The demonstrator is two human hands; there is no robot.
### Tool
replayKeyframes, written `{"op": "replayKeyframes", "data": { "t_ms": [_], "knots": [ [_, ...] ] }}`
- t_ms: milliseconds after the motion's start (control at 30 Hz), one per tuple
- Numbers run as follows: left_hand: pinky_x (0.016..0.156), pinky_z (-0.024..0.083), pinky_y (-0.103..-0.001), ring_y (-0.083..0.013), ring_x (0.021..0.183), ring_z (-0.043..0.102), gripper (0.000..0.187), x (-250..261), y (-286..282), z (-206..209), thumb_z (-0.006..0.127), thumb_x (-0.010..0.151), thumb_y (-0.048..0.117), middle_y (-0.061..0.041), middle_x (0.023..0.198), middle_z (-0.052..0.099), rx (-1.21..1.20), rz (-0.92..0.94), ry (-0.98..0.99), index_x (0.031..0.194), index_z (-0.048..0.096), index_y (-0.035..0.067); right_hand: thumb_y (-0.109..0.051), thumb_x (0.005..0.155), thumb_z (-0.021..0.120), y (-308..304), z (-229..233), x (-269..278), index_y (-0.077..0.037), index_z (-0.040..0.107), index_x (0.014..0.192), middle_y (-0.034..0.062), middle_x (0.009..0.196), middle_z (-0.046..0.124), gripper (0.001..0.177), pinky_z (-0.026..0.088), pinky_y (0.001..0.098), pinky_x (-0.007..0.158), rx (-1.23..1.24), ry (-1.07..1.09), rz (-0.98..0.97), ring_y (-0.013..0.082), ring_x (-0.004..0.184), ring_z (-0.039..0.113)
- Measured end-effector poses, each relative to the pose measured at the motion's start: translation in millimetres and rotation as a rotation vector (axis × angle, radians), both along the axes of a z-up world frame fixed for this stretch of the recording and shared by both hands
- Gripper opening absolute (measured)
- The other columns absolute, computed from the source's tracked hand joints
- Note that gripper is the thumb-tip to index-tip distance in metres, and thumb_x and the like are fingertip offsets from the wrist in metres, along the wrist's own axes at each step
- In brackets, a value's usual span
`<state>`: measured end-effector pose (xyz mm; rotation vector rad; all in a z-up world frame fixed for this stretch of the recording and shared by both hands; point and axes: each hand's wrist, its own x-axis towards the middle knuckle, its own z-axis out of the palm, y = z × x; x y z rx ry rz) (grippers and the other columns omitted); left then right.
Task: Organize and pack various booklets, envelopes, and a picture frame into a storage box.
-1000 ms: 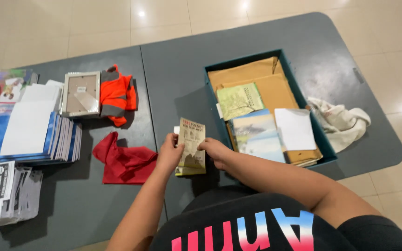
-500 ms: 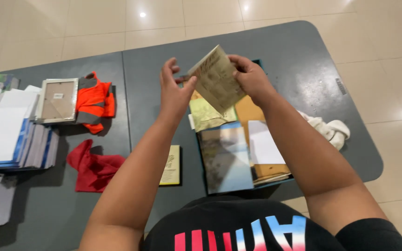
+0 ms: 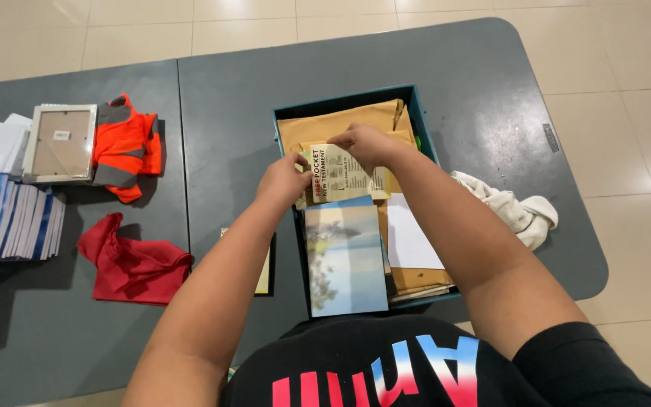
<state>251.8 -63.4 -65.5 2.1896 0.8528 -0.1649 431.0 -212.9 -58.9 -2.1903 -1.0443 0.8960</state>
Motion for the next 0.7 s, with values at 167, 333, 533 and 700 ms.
{"op": "replayKeyframes", "data": {
  "t_ms": [167,333,533,700],
  "knots": [
    [0.080,0.056,-0.043,-0.0272,0.095,0.072,0.036,-9,1,16,0.073,0.087,0.034,-0.008,0.103,0.075,0.120,-0.011,-0.022,0.119,0.068,0.018,-0.013,0.093,0.063,2,-4,-8,-0.021,0.070,0.132,0.0114,0.126,0.060,0.041,0.056,0.0420,0.091,-0.008,-0.125,-0.002,0.0304,0.113,0.063],
    [0.084,0.056,-0.044,-0.0291,0.102,0.071,0.036,-34,26,17,0.071,0.089,0.035,-0.008,0.109,0.075,0.100,-0.002,-0.084,0.119,0.067,0.017,-0.012,0.087,0.065,24,6,-44,-0.017,0.069,0.135,0.0167,0.133,0.060,0.048,0.044,0.0446,0.103,0.231,-0.395,0.097,0.0361,0.125,0.053],
    [0.088,0.056,-0.042,-0.0291,0.103,0.073,0.034,-103,98,-57,0.069,0.091,0.034,-0.011,0.109,0.076,0.009,0.105,-0.226,0.117,0.069,0.012,-0.021,0.092,0.067,76,-32,-166,-0.009,0.052,0.146,0.0139,0.138,0.060,0.057,0.049,0.0365,0.104,0.533,0.143,-0.019,0.0261,0.123,0.061],
    [0.097,0.051,-0.045,-0.0372,0.113,0.065,0.045,-172,135,-150,0.070,0.092,0.034,-0.022,0.120,0.068,0.128,0.098,-0.221,0.124,0.064,0.002,-0.024,0.089,0.073,108,-134,-236,-0.002,0.045,0.149,0.0164,0.140,0.059,0.069,0.049,0.0341,0.101,0.199,0.511,-0.311,0.0214,0.121,0.059]
  ]
}}
